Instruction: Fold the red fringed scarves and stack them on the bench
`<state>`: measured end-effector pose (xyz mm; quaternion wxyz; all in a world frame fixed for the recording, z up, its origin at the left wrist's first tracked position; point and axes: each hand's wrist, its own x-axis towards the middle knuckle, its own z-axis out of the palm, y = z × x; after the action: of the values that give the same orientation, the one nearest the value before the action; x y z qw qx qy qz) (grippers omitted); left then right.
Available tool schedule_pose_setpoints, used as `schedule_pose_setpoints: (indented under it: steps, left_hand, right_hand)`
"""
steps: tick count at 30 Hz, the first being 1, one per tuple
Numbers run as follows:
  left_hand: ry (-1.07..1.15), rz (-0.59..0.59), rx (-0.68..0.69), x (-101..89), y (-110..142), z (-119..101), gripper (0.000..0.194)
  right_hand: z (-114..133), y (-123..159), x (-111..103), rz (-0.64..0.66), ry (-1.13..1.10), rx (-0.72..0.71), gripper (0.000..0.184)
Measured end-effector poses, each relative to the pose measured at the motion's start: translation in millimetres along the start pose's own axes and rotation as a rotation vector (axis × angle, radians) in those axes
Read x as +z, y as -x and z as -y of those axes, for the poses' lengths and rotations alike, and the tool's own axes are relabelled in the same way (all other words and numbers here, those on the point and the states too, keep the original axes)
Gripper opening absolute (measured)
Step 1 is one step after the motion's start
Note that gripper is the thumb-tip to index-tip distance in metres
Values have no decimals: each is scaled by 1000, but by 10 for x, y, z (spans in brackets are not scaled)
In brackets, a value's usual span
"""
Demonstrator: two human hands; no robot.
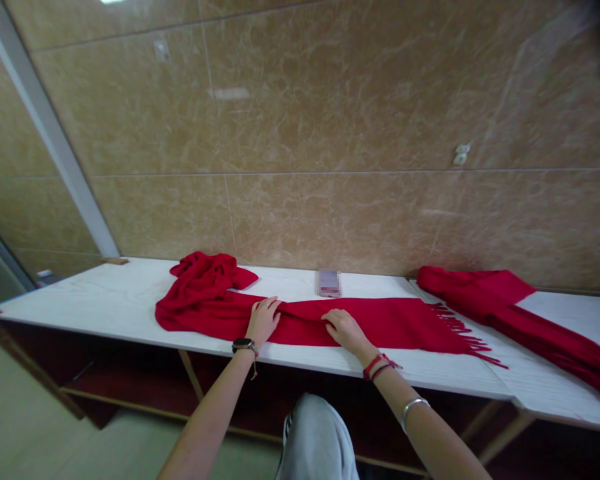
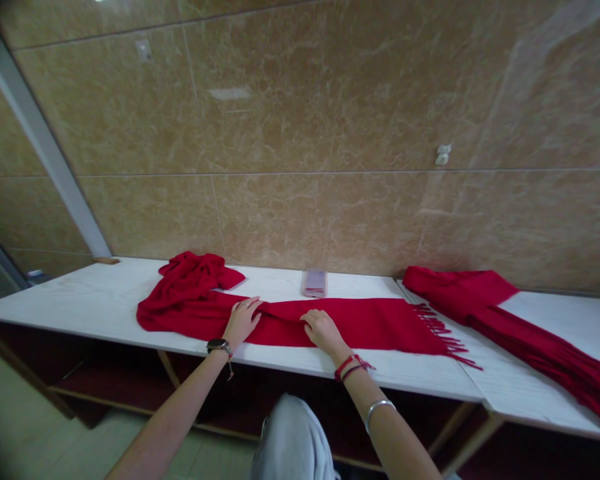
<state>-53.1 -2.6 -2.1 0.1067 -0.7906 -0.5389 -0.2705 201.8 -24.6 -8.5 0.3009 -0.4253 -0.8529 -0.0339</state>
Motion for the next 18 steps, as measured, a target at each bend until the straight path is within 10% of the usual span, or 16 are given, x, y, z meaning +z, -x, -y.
schedule_pose_setpoints:
  steps: [12,18]
  left_hand:
    - [-62,-8,-22,2,49,10,31]
    - [-198,27,-102,-359,-1,615,33]
  right_hand:
    - [121,38,20,66,-45,-78,23]
    - [120,75,115,92,1,-52,31]
